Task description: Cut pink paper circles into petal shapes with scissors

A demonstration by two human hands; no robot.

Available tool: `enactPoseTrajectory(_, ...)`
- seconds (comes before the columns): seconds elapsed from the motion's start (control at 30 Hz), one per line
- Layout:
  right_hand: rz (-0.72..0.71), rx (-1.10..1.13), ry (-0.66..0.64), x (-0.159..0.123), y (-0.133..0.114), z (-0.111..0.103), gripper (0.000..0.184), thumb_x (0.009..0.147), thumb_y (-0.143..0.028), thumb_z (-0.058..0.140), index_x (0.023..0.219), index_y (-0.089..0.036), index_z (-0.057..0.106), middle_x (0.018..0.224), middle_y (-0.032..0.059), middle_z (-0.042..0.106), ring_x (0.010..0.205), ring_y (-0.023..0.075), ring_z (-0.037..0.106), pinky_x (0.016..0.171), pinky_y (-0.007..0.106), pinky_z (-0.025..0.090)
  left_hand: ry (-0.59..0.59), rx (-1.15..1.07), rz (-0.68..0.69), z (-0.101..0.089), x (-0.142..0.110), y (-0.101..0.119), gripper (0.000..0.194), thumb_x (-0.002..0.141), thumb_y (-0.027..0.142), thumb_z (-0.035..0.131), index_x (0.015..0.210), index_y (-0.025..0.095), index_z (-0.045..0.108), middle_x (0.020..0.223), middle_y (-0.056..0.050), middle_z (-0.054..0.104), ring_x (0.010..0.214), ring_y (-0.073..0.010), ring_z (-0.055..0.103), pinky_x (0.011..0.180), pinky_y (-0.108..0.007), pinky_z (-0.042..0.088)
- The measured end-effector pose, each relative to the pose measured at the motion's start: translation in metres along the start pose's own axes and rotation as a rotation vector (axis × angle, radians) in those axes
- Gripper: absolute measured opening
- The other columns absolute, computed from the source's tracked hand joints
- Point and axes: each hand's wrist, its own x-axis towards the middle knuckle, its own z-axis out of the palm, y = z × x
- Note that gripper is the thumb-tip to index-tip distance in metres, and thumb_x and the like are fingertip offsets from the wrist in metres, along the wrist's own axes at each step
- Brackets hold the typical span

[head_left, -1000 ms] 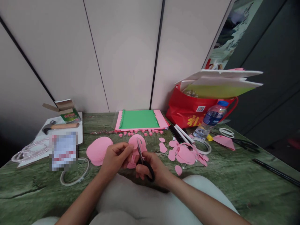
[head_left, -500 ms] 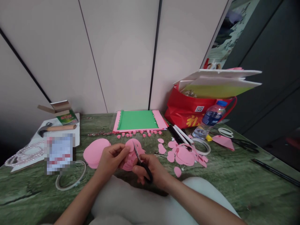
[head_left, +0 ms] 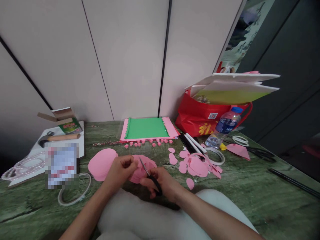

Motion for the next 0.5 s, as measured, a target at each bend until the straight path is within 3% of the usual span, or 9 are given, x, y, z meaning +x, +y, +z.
enactPoseTrajectory(0.13,0.028,0.07,0.028,0.007,-0.001,-0.007,0.024,0.066,-0.035,0.061,0.056,-0.017,0.049,0.037,-0.0083,0.042,0.031,0.0057,0.036,0.036,0.021,0.037,-0.129,0.162,0.133,0.005,-0.005,0.004,0.029,0.07,0.028,0.049,0.045,0.017,0.04,0.04,0.008,0.035,0.038,-0.005,0.032,0.038,-0.018,0.023)
enactPoseTrajectory(0.33,-0.061,0.075,-0.029,0.003,-0.005,-0.005,0.026,0.061,-0.036,0.069,0.064,-0.015,0.052,0.042,-0.0062,0.05,0.036,0.0072,0.044,0.043,0.023,0.041,-0.094,0.125,0.02,-0.001,0.001,0.004,0.033,0.076,0.038,0.048,0.05,0.017,0.048,0.038,0.006,0.043,0.035,-0.0063,0.037,0.037,-0.019,0.027)
enactPoseTrajectory(0.5,-0.275,0.099,0.106,0.001,-0.011,-0.002,0.035,0.054,-0.03,0.076,0.076,-0.018,0.051,0.05,-0.0068,0.055,0.047,0.0087,0.051,0.051,0.02,0.039,-0.171,0.117,-0.03,0.0,0.001,-0.001,0.032,0.077,0.039,0.047,0.055,0.016,0.049,0.039,0.007,0.042,0.034,-0.0066,0.038,0.036,-0.018,0.026)
